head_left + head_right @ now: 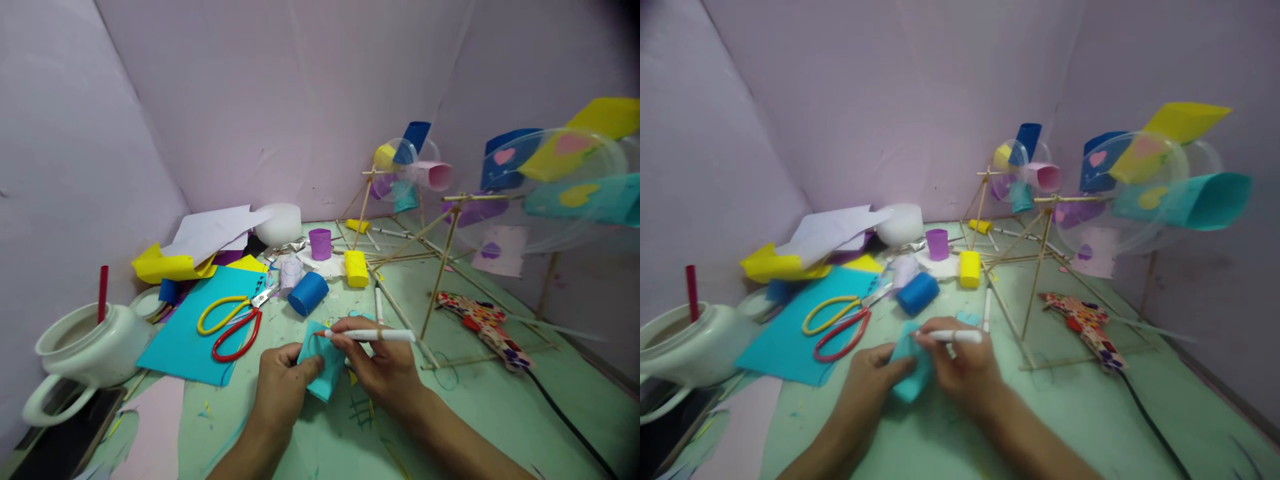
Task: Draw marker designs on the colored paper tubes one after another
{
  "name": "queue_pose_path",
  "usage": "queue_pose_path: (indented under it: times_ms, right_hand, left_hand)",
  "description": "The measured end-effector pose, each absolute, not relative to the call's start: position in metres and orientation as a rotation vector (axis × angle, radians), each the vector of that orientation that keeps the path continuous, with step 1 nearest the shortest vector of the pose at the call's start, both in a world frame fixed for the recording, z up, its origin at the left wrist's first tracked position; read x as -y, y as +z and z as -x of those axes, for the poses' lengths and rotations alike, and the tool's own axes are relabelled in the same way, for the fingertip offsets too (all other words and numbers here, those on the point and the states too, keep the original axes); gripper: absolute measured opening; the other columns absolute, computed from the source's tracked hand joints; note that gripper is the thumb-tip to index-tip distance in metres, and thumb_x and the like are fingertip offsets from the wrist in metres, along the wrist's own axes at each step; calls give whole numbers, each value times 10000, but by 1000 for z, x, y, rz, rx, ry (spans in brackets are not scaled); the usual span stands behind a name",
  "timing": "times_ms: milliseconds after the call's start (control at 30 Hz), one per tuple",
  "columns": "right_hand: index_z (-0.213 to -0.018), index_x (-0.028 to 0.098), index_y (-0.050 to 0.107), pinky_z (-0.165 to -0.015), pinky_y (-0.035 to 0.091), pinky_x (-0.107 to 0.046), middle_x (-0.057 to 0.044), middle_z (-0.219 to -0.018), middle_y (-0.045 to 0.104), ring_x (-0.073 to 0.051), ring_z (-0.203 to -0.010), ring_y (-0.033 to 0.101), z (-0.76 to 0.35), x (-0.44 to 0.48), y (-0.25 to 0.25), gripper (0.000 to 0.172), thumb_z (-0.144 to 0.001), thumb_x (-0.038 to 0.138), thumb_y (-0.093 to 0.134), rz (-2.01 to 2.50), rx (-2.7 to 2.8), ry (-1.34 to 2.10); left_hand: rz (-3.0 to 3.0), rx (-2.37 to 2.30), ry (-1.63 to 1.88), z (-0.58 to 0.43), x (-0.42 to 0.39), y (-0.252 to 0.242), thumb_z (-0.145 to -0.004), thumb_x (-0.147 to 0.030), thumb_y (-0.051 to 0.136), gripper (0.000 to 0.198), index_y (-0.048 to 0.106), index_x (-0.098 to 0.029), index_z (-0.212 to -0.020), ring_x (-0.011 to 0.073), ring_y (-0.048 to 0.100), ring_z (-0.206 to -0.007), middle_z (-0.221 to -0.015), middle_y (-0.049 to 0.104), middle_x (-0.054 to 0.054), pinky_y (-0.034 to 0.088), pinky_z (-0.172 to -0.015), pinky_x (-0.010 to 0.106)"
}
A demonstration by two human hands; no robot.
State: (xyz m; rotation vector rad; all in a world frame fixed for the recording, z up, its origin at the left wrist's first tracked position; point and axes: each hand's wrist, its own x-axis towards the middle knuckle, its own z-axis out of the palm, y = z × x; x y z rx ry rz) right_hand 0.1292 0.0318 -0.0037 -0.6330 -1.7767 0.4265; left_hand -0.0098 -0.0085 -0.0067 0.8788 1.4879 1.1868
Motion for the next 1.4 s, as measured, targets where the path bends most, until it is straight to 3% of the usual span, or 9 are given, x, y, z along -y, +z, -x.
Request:
queue_pose_path:
  times_ms: [1000, 1400]
  right_hand:
    - [-844, 154, 628, -581, 534, -237, -56, -714, 685, -151, -644, 663, -131, -33, -7, 70, -829, 124, 567, 591, 1793, 422]
    - [-835, 178, 629, -598, 537, -245, -47, -726, 696, -149, -649, 665, -132, -32, -8, 83, -834, 137, 556, 588, 1822, 413]
  left_hand:
    - [-803, -1424, 1206, 14, 8, -10, -574, -310, 727, 200, 706, -116, -616, 102, 417, -481, -511, 557, 3, 345, -483, 226]
    - [-700, -1416, 1248, 12, 7, -5, -488, -299, 759, 254, 736, -111, -656, 127, 464, -483, -517, 602, 17, 365, -507, 253]
